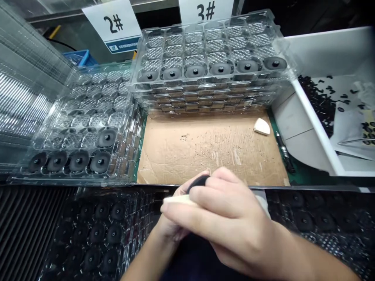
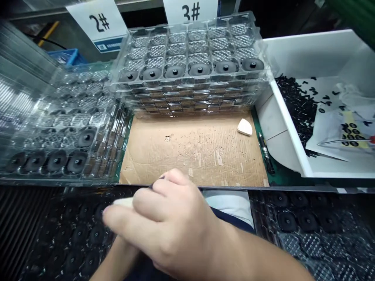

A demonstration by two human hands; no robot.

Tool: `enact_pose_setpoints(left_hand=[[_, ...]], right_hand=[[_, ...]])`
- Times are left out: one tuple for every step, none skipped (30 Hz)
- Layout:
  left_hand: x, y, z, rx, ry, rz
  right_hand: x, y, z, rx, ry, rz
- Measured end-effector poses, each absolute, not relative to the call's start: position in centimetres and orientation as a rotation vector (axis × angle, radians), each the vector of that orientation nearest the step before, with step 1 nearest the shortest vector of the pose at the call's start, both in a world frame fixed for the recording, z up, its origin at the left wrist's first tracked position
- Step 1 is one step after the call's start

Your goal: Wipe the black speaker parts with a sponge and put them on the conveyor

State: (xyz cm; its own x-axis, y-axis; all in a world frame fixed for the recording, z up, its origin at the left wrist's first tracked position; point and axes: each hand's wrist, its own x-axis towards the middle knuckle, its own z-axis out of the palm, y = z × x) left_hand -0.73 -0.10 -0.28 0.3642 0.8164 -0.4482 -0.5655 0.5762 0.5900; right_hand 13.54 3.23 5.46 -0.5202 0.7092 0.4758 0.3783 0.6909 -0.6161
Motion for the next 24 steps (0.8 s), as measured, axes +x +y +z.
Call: enact_pose_setpoints(left_hand=[[-0.9, 0.0, -0.3, 0.36, 0.777, 0.94], [-1.1, 0.1, -0.4, 0.349, 0.762, 0.964], [-1.4, 0.2, -0.4, 0.325, 0.741, 0.984], [-1.7, 0.3, -0.5, 0.293, 0.727, 1.005], [-2.1, 0.4, -0.6, 0.255, 0.716, 1.022], [-2.5, 0.4, -0.8, 0.216, 0.709, 1.04], [-2.9, 0.4, -0.9, 0.182, 0.706, 1.061], [-3.3, 0.5, -1.1, 0.162, 0.706, 1.082], [-3.7, 0.5, -1.3, 0.153, 0.711, 1.1], [-4.1, 0.6, -1.5, 0.147, 0.716, 1.112], [-4.4, 0.6, -1.6, 0.142, 0.717, 1.121], [-4.6, 0.7, -1.8, 0.135, 0.717, 1.127], [-4.7, 0.8, -1.9, 0.127, 0.715, 1.131], [-4.8, 0.9, -2.0, 0.117, 0.714, 1.134], [-4.7, 0.9, -2.0, 0.106, 0.715, 1.142], [-4.6, 0.9, -2.1, 0.096, 0.72, 1.157], [-4.3, 0.9, -2.1, 0.088, 0.73, 1.179], [-4.1, 0.8, -2.1, 0.084, 0.74, 1.205], [-3.8, 0.7, -2.1, 0.085, 0.749, 1.228], [-3.6, 0.6, -2.1, 0.092, 0.761, 1.242], [-3.4, 0.5, -2.1, 0.1, 0.77, 1.245], [-3.4, 0.4, -2.1, 0.11, 0.779, 1.238], [-3.5, 0.3, -2.1, 0.117, 0.792, 1.229], [-3.6, 0.2, -2.1, 0.123, 0.808, 1.226]], right_hand=[[13.5, 3.7, 4.9, -0.788, -2.149, 0.604], [13.5, 4.3, 4.1, -0.846, -2.09, 0.629], [13.7, 4.9, 3.0, -0.986, -2.001, 0.65], [13.8, 5.4, 1.7, -1.158, -1.897, 0.672], [14.0, 5.6, 0.1, -1.317, -1.807, 0.703], [14.1, 5.6, -1.5, -1.423, -1.766, 0.743], [14.1, 5.2, -3.1, -1.461, -1.781, 0.786], [14.0, 4.6, -4.7, -1.451, -1.833, 0.83], [13.9, 3.8, -6.0, -1.416, -1.894, 0.869], [13.8, 2.9, -7.1, -1.379, -1.946, 0.899], [13.7, 2.1, -7.6, -1.356, -1.985, 0.922], [13.6, 1.6, -7.8, -1.349, -2.01, 0.935], [13.5, 1.4, -7.4, -1.36, -2.018, 0.94], [13.5, 1.5, -6.5, -1.383, -2.008, 0.937], [13.3, 1.9, -5.2, -1.407, -1.986, 0.922], [13.0, 2.5, -3.7, -1.416, -1.962, 0.897], [12.5, 3.2, -2.1, -1.404, -1.939, 0.869], [11.9, 3.9, -0.6, -1.354, -1.937, 0.831], [11.2, 4.4, 0.7, -1.278, -1.946, 0.789], [10.4, 4.7, 1.8, -1.2, -1.959, 0.738], [9.6, 4.8, 2.5, -1.127, -1.98, 0.691], [8.9, 4.7, 2.9, -1.064, -2.001, 0.663], [8.3, 4.4, 3.0, -1.011, -2.022, 0.656], [7.9, 4.2, 3.0, -0.97, -2.044, 0.672]])
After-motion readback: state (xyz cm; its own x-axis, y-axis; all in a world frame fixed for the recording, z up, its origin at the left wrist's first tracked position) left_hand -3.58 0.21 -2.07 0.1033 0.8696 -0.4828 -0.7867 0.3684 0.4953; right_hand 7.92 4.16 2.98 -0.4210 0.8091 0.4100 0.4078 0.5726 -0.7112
